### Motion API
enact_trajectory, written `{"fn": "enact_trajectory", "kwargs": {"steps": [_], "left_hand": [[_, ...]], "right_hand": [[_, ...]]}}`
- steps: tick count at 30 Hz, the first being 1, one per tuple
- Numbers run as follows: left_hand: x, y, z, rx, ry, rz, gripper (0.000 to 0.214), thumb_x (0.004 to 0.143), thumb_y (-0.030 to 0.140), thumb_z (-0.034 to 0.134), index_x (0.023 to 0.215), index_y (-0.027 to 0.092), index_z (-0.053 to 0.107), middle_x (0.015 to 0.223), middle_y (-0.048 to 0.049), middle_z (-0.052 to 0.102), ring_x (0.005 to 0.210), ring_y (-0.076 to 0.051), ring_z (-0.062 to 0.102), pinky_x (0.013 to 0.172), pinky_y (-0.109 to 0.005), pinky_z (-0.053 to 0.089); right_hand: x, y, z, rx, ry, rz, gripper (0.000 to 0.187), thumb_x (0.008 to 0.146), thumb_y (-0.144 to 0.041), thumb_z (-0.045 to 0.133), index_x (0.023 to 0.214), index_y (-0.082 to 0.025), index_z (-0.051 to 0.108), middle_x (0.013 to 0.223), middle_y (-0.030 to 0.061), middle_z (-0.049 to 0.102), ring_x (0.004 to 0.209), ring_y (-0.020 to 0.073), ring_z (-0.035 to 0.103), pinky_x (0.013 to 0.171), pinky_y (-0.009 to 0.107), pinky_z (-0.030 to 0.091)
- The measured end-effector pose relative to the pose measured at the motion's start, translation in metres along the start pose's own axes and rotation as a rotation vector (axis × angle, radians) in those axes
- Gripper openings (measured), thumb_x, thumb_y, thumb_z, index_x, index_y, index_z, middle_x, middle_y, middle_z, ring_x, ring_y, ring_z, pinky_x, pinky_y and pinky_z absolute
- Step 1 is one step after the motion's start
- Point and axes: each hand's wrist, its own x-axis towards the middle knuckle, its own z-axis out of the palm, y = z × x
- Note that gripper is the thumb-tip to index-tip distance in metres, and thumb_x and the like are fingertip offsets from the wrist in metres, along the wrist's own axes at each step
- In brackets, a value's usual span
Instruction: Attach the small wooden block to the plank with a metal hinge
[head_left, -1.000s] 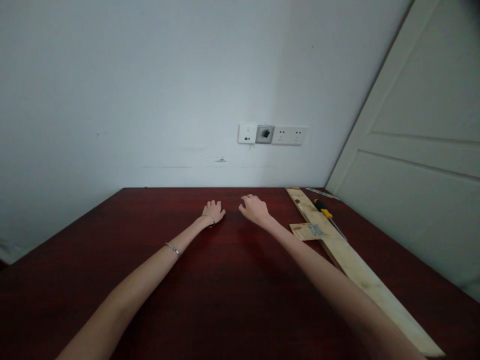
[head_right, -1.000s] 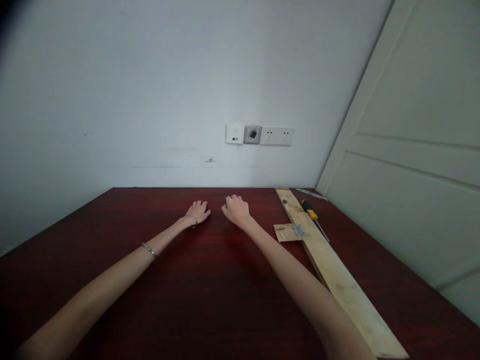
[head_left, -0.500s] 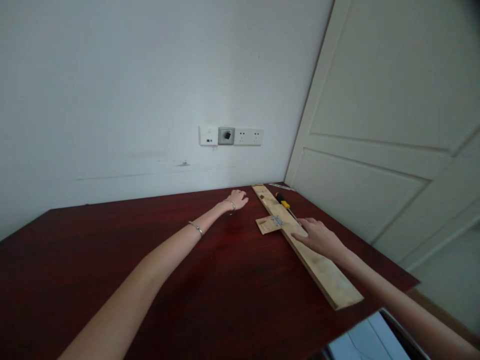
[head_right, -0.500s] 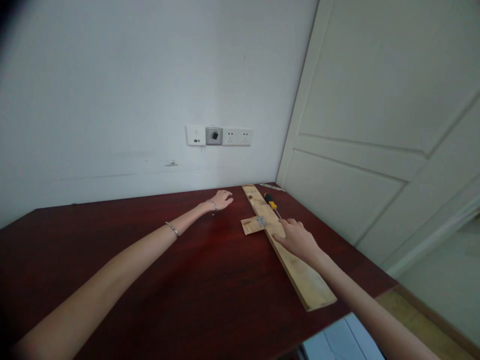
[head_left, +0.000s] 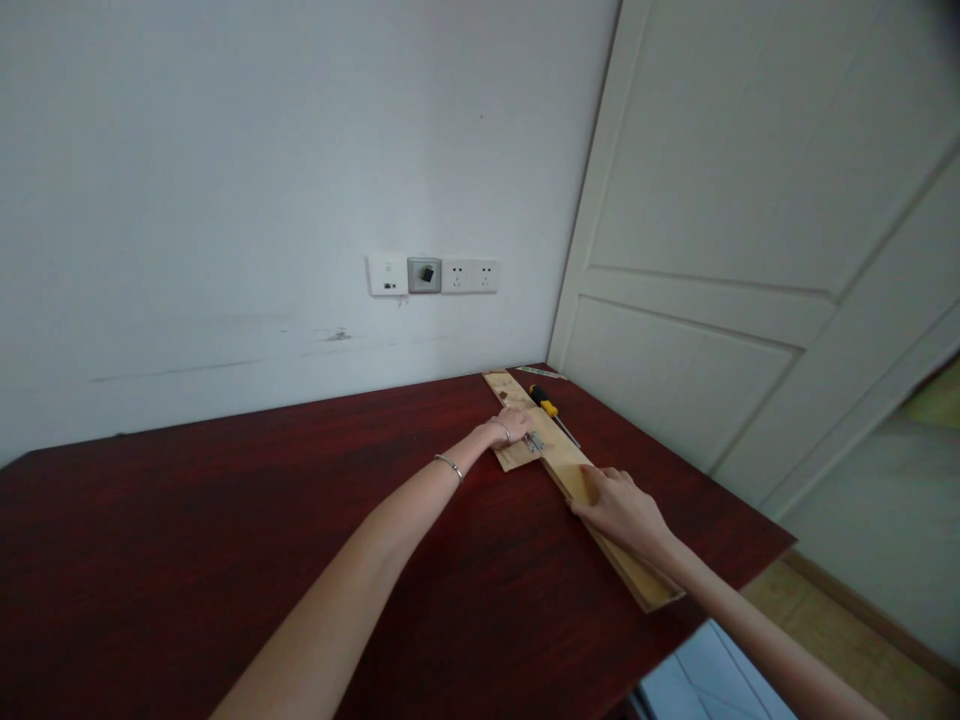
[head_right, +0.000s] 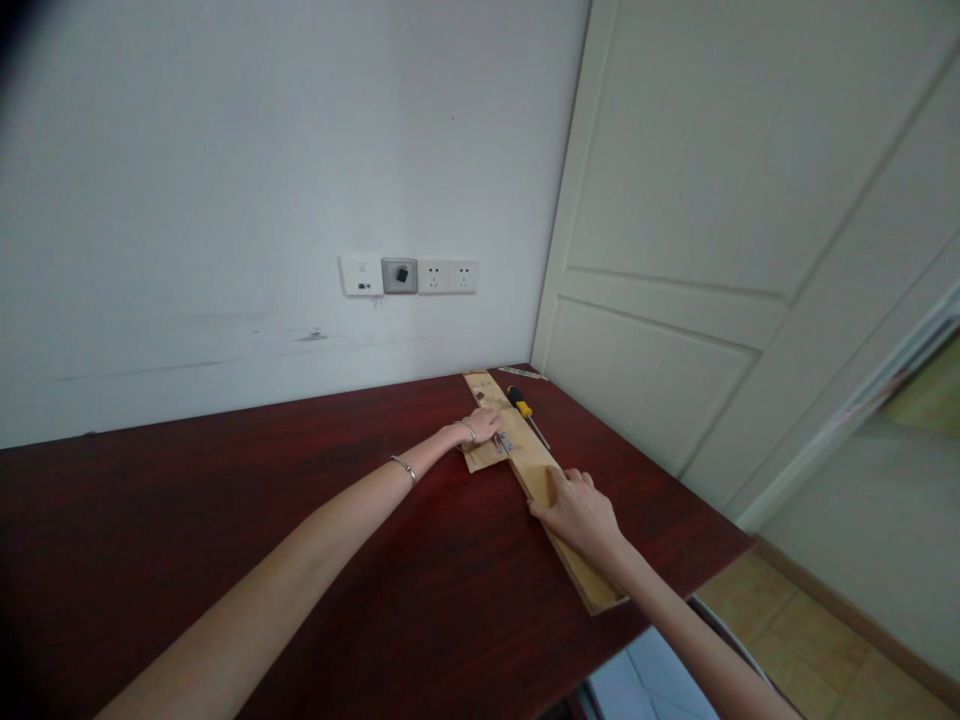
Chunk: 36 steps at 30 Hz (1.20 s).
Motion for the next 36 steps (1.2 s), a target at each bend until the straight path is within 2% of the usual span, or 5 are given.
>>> {"fn": "enact_trajectory", "kwargs": {"steps": [6,11,22,30,36], "left_hand": [[-0.004,-0.003,-0.003,0.031,-0.055,-0.023,0.025,0.093,0.028,0.043,0.095,0.015,0.064,0.11,-0.0111,0.062,0.097,-0.021,0.058,0.088,-0.034,0.044],[-0.007,-0.006,-0.007,-0.023,-0.002,-0.004,0.027,0.091,0.027,0.043,0.098,0.016,0.067,0.111,-0.0096,0.065,0.098,-0.02,0.059,0.089,-0.028,0.043],[-0.021,-0.023,-0.049,-0.223,0.412,-0.203,0.024,0.085,0.029,0.054,0.088,0.013,0.071,0.093,-0.0106,0.07,0.087,-0.021,0.063,0.077,-0.027,0.045],[-0.048,-0.054,-0.088,-0.527,0.586,-0.452,0.026,0.079,0.035,0.062,0.07,0.011,0.066,0.062,-0.0061,0.065,0.058,-0.017,0.062,0.058,-0.026,0.048],[-0.097,-0.091,-0.111,-0.813,0.801,-0.529,0.023,0.074,0.03,0.068,0.08,0.008,0.067,0.067,-0.0084,0.067,0.061,-0.015,0.065,0.058,-0.024,0.051]], "right_hand": [[-0.001,0.003,0.006,0.052,0.063,0.008,0.048,0.074,-0.048,0.054,0.112,-0.019,0.06,0.108,0.0126,0.059,0.106,0.0275,0.051,0.078,0.033,0.043],[-0.001,0.005,0.01,0.077,0.1,-0.014,0.045,0.075,-0.051,0.054,0.107,-0.021,0.063,0.106,0.0118,0.061,0.104,0.0273,0.052,0.08,0.032,0.043],[-0.015,-0.01,-0.009,0.119,0.173,-0.059,0.048,0.076,-0.054,0.052,0.109,-0.02,0.064,0.107,0.013,0.062,0.097,0.0286,0.054,0.08,0.034,0.044],[-0.036,-0.054,-0.023,0.121,0.172,-0.095,0.052,0.076,-0.056,0.052,0.118,-0.026,0.059,0.112,0.0103,0.059,0.103,0.0293,0.052,0.08,0.036,0.046],[-0.051,-0.106,-0.025,0.146,0.181,-0.209,0.05,0.078,-0.05,0.052,0.118,-0.021,0.058,0.109,0.0117,0.058,0.098,0.0284,0.051,0.079,0.037,0.046]]}}
